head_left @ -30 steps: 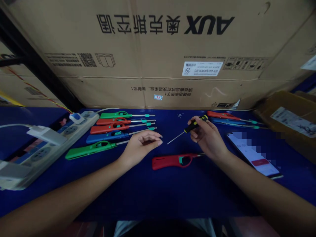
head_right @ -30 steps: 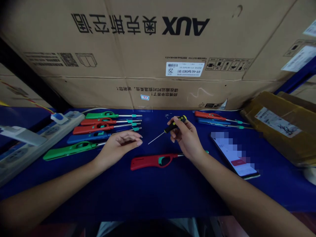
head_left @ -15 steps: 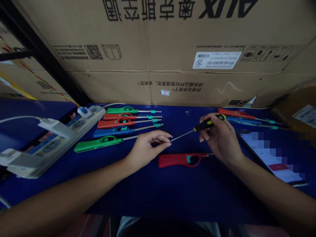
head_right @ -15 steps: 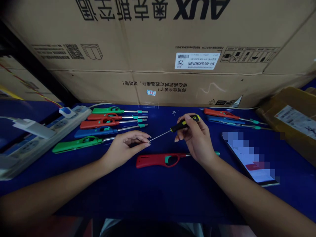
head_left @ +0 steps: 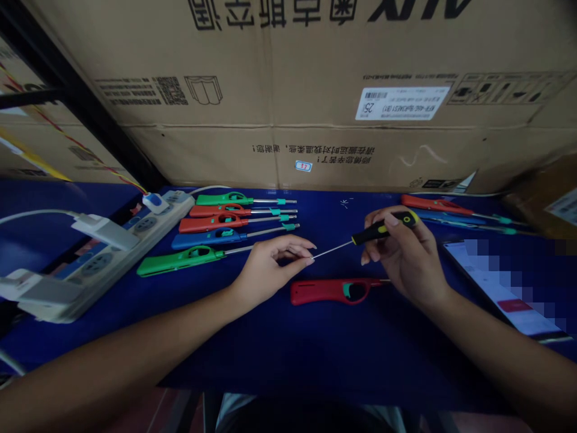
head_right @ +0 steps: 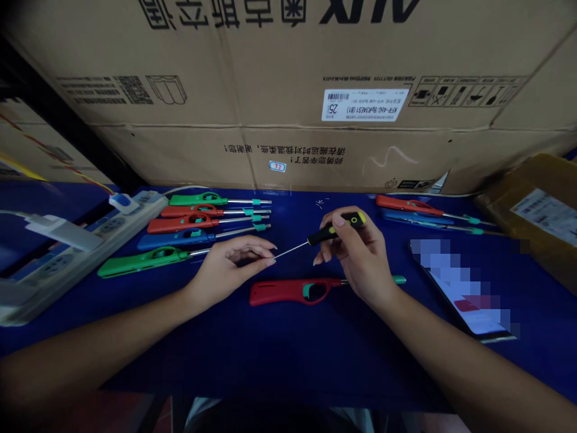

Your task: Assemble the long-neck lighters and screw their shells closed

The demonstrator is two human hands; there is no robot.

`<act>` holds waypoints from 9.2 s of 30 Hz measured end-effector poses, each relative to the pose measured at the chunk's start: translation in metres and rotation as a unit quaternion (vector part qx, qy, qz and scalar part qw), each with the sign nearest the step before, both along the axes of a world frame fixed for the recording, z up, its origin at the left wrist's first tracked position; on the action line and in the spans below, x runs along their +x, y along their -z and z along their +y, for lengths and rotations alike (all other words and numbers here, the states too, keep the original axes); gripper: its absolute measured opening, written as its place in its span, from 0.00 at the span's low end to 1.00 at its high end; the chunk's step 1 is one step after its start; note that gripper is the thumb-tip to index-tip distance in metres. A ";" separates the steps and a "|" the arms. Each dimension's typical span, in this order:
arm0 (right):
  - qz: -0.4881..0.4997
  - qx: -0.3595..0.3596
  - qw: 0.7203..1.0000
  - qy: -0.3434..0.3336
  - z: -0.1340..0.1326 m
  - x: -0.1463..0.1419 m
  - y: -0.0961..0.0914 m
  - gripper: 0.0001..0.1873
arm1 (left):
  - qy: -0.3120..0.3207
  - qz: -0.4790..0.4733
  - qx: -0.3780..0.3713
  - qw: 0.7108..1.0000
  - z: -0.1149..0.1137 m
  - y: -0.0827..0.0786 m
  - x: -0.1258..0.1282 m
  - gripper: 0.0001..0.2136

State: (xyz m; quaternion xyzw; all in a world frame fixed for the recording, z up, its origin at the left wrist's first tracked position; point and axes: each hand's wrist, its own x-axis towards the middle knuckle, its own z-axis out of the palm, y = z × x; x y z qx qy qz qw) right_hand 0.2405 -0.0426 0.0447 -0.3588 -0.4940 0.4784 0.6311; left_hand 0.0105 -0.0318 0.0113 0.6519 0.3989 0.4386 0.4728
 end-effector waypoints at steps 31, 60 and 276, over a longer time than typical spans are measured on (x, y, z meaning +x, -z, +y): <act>0.010 0.013 1.000 -0.021 0.005 0.004 0.004 0.08 | -0.001 0.000 0.040 0.999 0.000 0.001 0.001 0.09; -0.089 0.049 0.995 0.021 -0.010 -0.003 -0.003 0.12 | 0.037 0.136 0.183 0.973 -0.001 0.002 -0.001 0.13; -0.360 0.284 0.879 -0.132 -0.018 -0.008 -0.043 0.30 | 0.141 0.263 0.280 0.913 -0.010 0.006 0.009 0.16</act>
